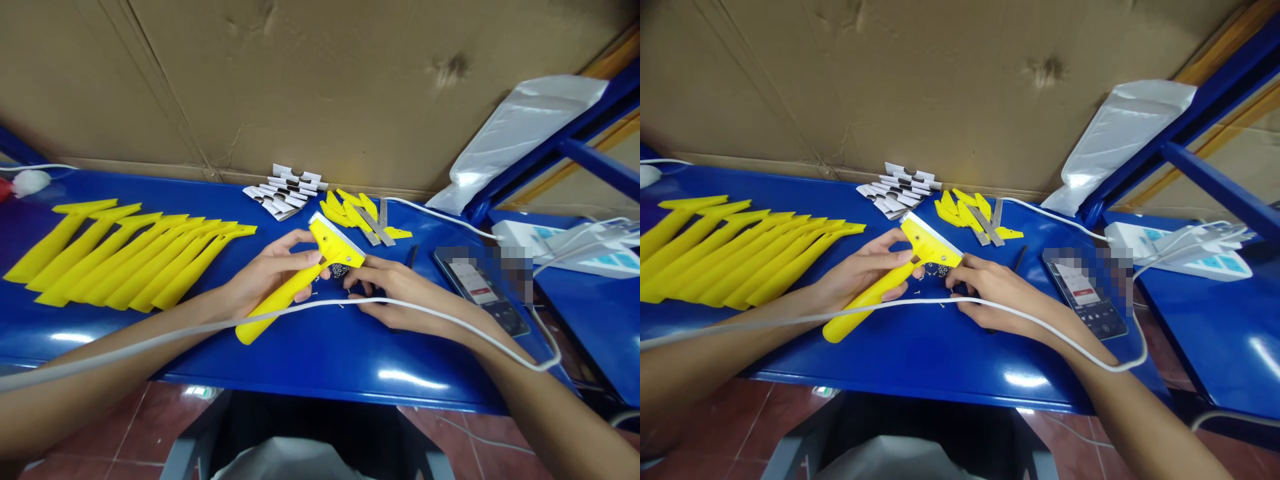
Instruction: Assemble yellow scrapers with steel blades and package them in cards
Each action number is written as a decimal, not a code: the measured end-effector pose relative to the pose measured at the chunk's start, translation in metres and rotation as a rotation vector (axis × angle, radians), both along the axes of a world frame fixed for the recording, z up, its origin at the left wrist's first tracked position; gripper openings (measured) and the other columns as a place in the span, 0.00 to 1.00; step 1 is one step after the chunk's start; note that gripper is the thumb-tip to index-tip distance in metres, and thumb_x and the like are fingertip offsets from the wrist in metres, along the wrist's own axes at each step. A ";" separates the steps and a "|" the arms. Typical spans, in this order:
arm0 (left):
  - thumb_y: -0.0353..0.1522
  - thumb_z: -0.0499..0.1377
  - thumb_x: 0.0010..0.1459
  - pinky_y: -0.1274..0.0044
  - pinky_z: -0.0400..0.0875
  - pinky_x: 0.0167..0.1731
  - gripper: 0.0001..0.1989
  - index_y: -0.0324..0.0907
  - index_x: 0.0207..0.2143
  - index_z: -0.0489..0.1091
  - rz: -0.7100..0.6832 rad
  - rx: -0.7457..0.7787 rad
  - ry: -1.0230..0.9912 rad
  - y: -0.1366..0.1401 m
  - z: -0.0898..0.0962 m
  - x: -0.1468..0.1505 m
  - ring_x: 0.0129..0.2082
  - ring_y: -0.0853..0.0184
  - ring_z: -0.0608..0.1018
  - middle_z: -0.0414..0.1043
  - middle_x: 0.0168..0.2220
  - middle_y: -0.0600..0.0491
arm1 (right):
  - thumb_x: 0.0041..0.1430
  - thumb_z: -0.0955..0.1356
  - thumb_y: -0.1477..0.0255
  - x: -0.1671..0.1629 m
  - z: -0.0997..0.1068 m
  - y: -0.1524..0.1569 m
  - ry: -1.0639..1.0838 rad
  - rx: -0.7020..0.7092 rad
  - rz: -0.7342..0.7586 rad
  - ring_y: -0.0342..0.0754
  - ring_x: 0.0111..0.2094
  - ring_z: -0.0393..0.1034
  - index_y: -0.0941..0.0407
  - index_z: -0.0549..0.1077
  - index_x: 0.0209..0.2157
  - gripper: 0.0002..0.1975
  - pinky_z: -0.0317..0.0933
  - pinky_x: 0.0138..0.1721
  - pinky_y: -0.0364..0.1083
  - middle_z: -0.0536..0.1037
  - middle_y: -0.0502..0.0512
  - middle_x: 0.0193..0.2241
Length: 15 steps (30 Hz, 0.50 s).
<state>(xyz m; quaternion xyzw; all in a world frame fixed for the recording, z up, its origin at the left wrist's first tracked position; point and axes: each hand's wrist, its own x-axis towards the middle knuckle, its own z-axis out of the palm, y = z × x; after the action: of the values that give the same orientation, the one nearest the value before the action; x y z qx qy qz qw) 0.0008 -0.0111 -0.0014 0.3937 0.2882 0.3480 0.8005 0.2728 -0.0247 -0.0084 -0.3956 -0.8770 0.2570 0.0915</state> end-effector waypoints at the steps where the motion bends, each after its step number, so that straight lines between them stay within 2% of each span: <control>1: 0.32 0.72 0.65 0.83 0.68 0.19 0.16 0.42 0.50 0.70 0.000 -0.005 0.003 0.000 0.000 0.000 0.19 0.72 0.76 0.82 0.34 0.50 | 0.69 0.70 0.78 0.001 0.000 0.001 0.019 -0.017 0.008 0.53 0.46 0.79 0.52 0.79 0.53 0.14 0.70 0.50 0.51 0.78 0.58 0.51; 6: 0.32 0.73 0.64 0.82 0.70 0.20 0.19 0.43 0.52 0.71 0.003 -0.033 0.016 0.001 -0.003 -0.002 0.20 0.71 0.78 0.83 0.35 0.50 | 0.75 0.68 0.73 0.001 0.010 0.002 0.016 -0.114 -0.008 0.51 0.43 0.78 0.53 0.78 0.46 0.05 0.70 0.47 0.49 0.77 0.57 0.48; 10: 0.31 0.73 0.64 0.82 0.70 0.20 0.19 0.43 0.52 0.70 0.009 -0.048 0.008 0.002 -0.004 -0.002 0.23 0.69 0.80 0.83 0.35 0.49 | 0.79 0.66 0.67 0.002 0.016 0.001 0.041 -0.225 -0.017 0.43 0.29 0.74 0.53 0.75 0.44 0.08 0.68 0.35 0.46 0.75 0.54 0.45; 11: 0.31 0.73 0.64 0.82 0.70 0.20 0.19 0.43 0.52 0.70 0.009 -0.050 0.007 0.002 -0.004 -0.001 0.23 0.69 0.79 0.83 0.35 0.49 | 0.80 0.66 0.65 0.003 0.017 0.001 0.061 -0.234 -0.013 0.42 0.28 0.73 0.53 0.74 0.44 0.09 0.68 0.34 0.46 0.76 0.53 0.45; 15: 0.30 0.73 0.63 0.83 0.69 0.20 0.19 0.43 0.52 0.70 0.034 -0.047 0.016 0.003 -0.002 -0.001 0.23 0.70 0.79 0.83 0.35 0.48 | 0.78 0.69 0.60 0.006 0.020 0.001 0.177 -0.130 -0.033 0.47 0.37 0.78 0.52 0.74 0.41 0.12 0.69 0.42 0.47 0.80 0.51 0.40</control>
<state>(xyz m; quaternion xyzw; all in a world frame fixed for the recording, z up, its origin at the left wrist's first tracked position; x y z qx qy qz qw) -0.0007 -0.0083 -0.0034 0.3726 0.3092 0.3517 0.8012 0.2788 -0.0238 0.0115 -0.3907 -0.8405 0.3456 0.1469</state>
